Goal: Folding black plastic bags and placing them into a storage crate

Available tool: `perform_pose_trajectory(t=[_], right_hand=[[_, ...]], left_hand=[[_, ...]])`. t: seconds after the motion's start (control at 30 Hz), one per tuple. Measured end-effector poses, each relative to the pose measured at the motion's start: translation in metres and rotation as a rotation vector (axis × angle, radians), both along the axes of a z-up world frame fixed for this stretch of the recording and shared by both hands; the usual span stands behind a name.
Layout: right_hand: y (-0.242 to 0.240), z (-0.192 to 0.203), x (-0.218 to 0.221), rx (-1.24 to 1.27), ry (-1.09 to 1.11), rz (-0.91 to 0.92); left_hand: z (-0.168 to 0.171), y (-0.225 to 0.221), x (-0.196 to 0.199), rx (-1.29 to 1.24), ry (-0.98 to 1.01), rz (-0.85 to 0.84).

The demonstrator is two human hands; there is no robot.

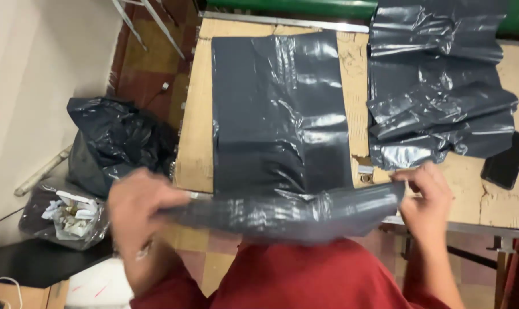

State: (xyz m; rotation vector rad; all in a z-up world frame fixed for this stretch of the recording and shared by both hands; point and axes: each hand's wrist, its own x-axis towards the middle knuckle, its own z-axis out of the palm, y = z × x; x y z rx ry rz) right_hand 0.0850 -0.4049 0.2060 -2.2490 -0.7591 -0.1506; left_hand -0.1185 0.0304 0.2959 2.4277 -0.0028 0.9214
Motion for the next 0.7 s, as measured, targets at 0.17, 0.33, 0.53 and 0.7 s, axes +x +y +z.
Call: perform_pose_trajectory(t=[0.17, 0.33, 0.53, 0.7], right_hand=[[0.072, -0.063, 0.121, 0.539, 0.096, 0.163], [0.144, -0.148, 0.242, 0.629, 0.357, 0.024], [0.173, -0.257, 0.326, 0.369, 0.786, -0.079], [0.186, -0.229, 0.358, -0.234, 0.373, -0.162]], left_hand=[[-0.069, 0.089, 0.176, -0.199, 0.217, -0.085], [-0.199, 0.144, 0.292, -1.306, 0.346, 0.014], [-0.34, 0.147, 0.309, -0.935, 0.555, 0.405], [-0.323, 0.128, 0.311, -0.44, 0.64, 0.481]])
